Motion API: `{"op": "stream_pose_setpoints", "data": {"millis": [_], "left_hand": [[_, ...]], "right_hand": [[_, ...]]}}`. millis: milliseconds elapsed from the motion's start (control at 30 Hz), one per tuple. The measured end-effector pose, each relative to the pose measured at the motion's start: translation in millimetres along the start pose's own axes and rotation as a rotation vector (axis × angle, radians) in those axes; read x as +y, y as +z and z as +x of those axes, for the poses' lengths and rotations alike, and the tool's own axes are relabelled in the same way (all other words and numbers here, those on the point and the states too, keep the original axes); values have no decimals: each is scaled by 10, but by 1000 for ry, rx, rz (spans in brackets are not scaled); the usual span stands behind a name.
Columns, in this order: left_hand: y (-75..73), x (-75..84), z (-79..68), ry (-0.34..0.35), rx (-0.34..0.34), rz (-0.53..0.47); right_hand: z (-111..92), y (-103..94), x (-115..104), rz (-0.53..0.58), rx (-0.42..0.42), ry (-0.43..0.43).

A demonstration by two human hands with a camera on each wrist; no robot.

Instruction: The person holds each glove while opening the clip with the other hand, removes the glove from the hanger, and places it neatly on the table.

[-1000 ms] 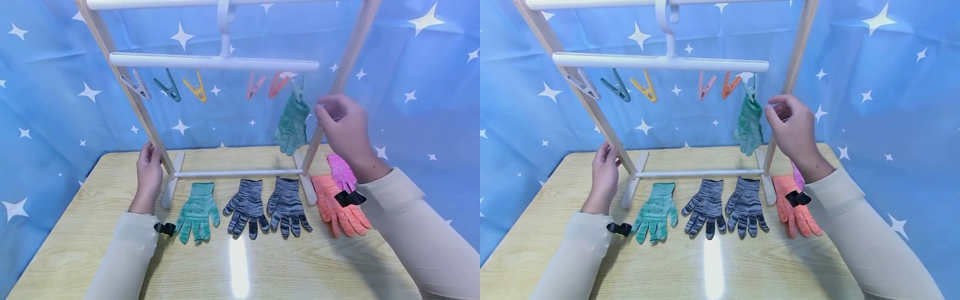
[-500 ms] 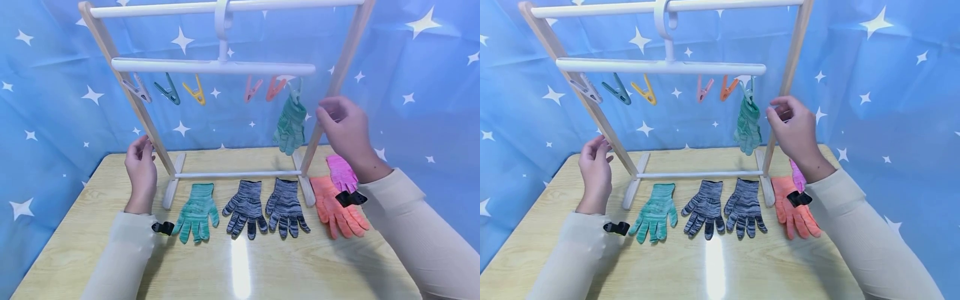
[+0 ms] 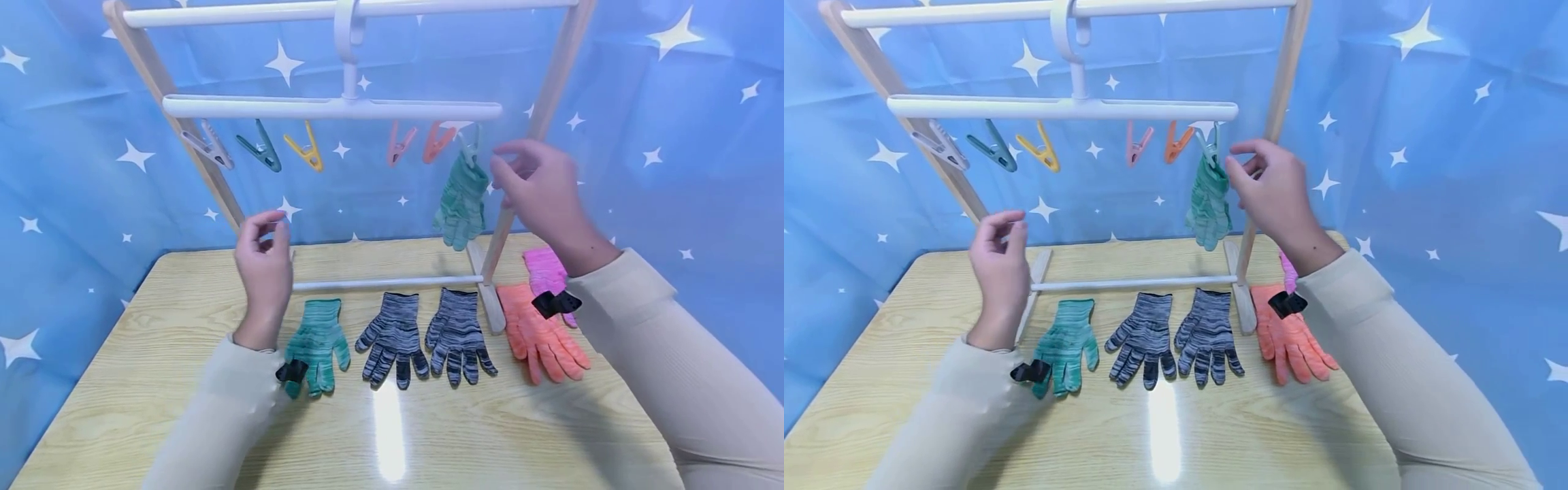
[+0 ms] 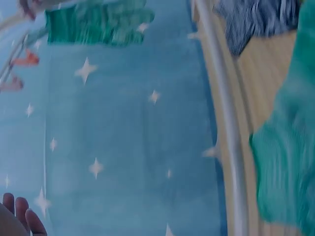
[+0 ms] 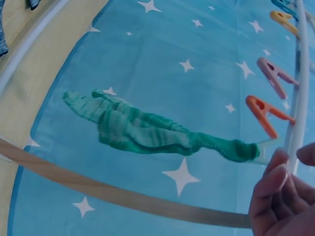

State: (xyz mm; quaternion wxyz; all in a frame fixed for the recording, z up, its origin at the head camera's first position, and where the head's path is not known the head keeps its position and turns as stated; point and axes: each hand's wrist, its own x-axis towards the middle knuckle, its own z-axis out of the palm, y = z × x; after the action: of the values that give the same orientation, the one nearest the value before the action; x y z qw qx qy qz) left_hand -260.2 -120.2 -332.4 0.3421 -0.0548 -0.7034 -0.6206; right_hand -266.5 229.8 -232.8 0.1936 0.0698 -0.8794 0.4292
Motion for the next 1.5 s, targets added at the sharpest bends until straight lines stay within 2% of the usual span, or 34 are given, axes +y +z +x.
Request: {"op": "stream_pose_setpoints", "data": {"millis": [167, 467, 733, 1067, 1300, 1500], "left_hand": [[237, 10, -95, 31, -156, 1], [601, 47, -166, 66, -302, 34], [772, 102, -131, 75, -379, 47], [939, 119, -118, 48, -427, 24], [1081, 157, -101, 21, -475, 17], [1231, 193, -138, -39, -550, 26]], "right_hand": [[130, 42, -79, -20, -56, 44], [307, 127, -96, 33, -67, 113], [388, 200, -127, 51, -140, 177], [475, 250, -91, 118, -192, 226], [480, 231, -41, 141, -181, 254], [467, 208, -22, 161, -157, 256]]}}
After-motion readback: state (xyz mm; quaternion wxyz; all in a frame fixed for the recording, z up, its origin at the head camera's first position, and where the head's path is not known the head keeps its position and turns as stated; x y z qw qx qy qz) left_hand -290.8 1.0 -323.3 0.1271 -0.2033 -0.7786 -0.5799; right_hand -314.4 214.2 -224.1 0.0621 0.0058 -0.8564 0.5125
